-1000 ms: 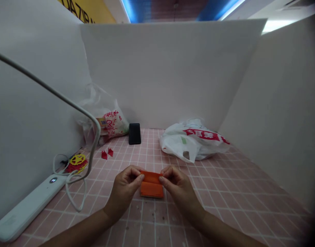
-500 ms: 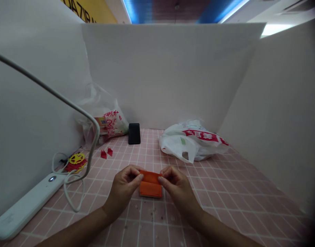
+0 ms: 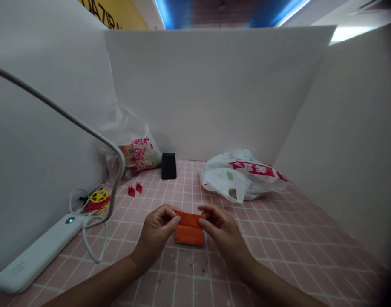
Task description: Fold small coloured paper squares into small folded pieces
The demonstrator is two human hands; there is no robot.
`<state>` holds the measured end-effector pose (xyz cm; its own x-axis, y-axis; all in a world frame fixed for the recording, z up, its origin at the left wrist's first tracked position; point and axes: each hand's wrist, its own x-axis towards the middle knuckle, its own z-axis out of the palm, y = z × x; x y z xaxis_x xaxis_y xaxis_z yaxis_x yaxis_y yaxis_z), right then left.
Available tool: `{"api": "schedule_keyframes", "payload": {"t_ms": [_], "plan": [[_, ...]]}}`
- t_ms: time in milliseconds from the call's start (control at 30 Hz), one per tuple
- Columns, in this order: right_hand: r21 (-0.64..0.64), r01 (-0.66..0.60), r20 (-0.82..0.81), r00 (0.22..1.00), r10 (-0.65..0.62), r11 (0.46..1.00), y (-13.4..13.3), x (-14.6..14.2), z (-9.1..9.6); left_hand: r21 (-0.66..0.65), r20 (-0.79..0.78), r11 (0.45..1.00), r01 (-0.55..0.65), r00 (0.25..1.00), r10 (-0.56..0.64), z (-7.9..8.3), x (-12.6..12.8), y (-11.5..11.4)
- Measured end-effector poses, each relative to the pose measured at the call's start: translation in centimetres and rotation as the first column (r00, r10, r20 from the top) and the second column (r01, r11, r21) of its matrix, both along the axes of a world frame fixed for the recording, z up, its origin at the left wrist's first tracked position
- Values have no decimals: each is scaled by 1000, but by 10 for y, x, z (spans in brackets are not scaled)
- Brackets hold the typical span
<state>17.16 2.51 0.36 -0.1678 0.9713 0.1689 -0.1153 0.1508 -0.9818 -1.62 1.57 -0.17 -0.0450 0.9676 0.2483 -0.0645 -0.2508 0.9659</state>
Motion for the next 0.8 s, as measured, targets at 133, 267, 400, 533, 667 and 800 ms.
{"api": "schedule_keyframes", "payload": {"t_ms": [133, 267, 400, 533, 667, 800], "plan": [[29, 0, 97, 995, -3, 1000, 1, 2, -3, -6, 23, 1000, -5, 1000, 5, 0, 1, 0], [68, 5, 111, 994, -12, 998, 0, 3, -4, -25, 58, 1000, -14, 998, 16, -2, 1, 1], [57, 14, 106, 994, -20, 998, -2, 2, -3, -48, 102, 999, 8, 995, -3, -3, 1, 2], [31, 10, 101, 995, -13, 999, -1, 1, -3, -80, 137, 997, 0, 991, 11, -2, 2, 2], [2, -6, 87, 996, 6, 1000, 1, 2, -4, -95, 115, 995, -15, 993, 26, 2, 3, 1], [-3, -1, 107, 994, 2, 1000, 3, 2, -4, -138, 64, 990, 25, 998, -17, 5, 2, 2]]}}
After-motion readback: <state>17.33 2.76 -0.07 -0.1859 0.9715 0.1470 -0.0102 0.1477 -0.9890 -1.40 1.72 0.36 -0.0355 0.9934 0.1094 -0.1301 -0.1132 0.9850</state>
